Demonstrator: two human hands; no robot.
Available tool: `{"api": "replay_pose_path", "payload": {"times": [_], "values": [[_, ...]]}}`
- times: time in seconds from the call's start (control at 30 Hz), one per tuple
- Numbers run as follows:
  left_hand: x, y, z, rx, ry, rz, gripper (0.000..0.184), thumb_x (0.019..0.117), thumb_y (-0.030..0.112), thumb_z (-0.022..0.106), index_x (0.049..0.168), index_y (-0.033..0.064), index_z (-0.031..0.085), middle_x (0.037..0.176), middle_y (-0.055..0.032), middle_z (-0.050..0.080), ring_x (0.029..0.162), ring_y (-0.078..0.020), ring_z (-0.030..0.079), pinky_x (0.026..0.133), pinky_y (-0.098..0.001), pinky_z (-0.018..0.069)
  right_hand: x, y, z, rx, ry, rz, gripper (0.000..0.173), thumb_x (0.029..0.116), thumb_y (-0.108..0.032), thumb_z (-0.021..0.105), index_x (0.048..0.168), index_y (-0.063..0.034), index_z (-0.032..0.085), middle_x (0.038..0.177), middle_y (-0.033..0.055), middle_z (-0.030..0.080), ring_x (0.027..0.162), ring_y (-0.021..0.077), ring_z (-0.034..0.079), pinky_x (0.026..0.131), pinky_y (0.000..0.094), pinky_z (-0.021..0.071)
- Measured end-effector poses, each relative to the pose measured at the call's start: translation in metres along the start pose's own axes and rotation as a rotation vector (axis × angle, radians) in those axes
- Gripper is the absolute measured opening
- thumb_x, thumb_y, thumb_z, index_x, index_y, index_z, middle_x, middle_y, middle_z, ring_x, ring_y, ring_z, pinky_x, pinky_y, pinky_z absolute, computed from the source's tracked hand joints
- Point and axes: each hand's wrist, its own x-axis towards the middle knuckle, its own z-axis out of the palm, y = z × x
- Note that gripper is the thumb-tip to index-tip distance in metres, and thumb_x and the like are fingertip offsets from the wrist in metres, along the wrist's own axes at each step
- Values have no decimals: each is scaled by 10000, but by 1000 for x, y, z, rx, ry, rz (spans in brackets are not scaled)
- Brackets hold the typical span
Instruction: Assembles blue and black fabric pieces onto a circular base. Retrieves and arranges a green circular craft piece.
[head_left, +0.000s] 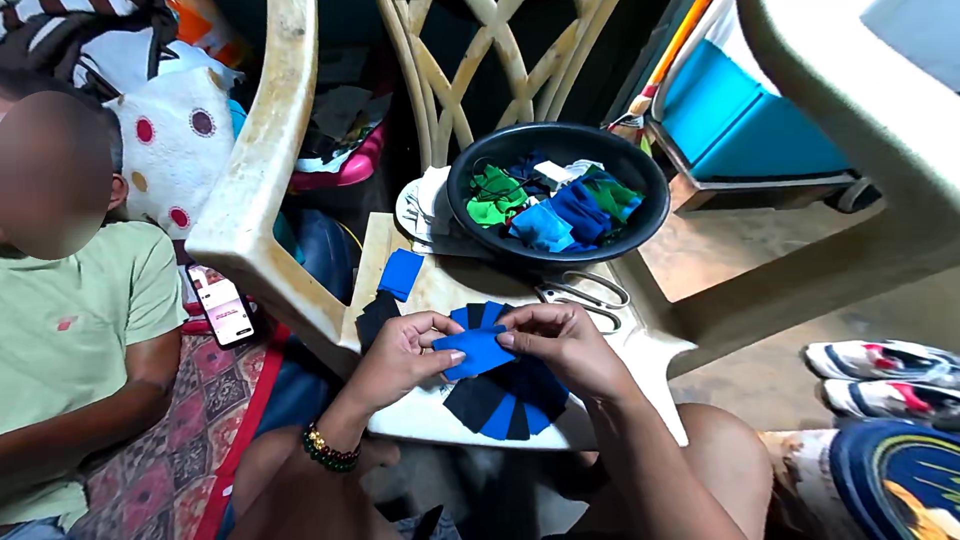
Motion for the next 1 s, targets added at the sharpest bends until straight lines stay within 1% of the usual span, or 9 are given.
{"api": "replay_pose_path", "payload": {"times": [0.1, 0.2, 0.27, 0.33, 0.37, 0.4, 0.6, 0.83, 1.0], "values": [[-2, 1, 3, 28, -30, -22, 179, 911, -93, 619, 1054, 10, 651, 859, 47, 748, 735, -20, 715, 684, -189, 607, -6, 3, -2, 11, 1, 10, 191, 861, 49, 652, 876, -116, 747, 769, -104, 726, 680, -27, 664, 649, 152, 565], [-3, 2, 5, 49, -59, -60, 117, 944, -70, 598, 997, 29, 631, 865, 45, 738, 680, -31, 718, 640, -204, 623, -9, 5, -5, -40, -19, -28, 183, 875, 20, 650, 891, -132, 749, 791, -132, 719, 610, -71, 592, 560, 111, 492], [-2, -4, -1, 97, -184, -3, 65, 912, -35, 604, 949, 3, 640, 1109, -7, 710, 850, -4, 703, 729, -188, 603, -11, 7, -9, -39, -106, -113, 168, 897, 4, 647, 933, -106, 769, 911, -106, 741, 639, -72, 607, 559, 106, 511], [0, -9, -8, 132, -361, 66, 86, 862, 34, 628, 898, -30, 673, 1340, -96, 617, 1145, 1, 613, 886, -162, 536, -12, 8, -12, -30, -214, -211, 174, 920, -4, 630, 946, -99, 773, 1044, -77, 751, 838, -30, 689, 722, 148, 588], [1, -11, -9, 116, -422, 83, 102, 853, 48, 642, 888, -42, 676, 1364, -114, 591, 1198, -4, 582, 924, -159, 521, -11, 9, -13, -34, -250, -257, 190, 916, 1, 612, 935, -97, 775, 1092, -64, 753, 955, -7, 695, 821, 172, 585], [1, -12, -9, 83, -465, 94, 102, 846, 56, 657, 879, -40, 669, 1344, -100, 590, 1199, 2, 570, 935, -157, 512, -10, 11, -13, -34, -270, -291, 205, 906, 9, 596, 917, -95, 773, 1117, -56, 751, 1006, -1, 686, 860, 176, 573], [1, -15, -9, 22, -478, 111, 61, 828, 60, 710, 855, 33, 663, 1090, 43, 630, 1077, 38, 592, 880, -133, 523, -7, 19, -17, 31, -263, -291, 191, 910, -53, 634, 817, -161, 762, 1113, -88, 747, 980, -35, 671, 809, 139, 554], [-3, -11, -3, -17, -369, 37, 133, 860, -57, 671, 906, 65, 696, 953, 95, 677, 856, 57, 638, 758, -131, 552, -5, 25, -18, 42, -238, -277, 219, 908, -41, 612, 795, -157, 759, 1074, -77, 751, 970, -17, 678, 812, 154, 559], [-4, -12, -1, 35, -315, 45, 152, 855, -75, 672, 936, 41, 728, 929, 98, 692, 859, 62, 640, 766, -124, 547, -5, 22, -16, 127, -229, -158, 303, 936, -76, 518, 802, -178, 769, 1020, -66, 758, 958, 7, 683, 807, 172, 552]]}}
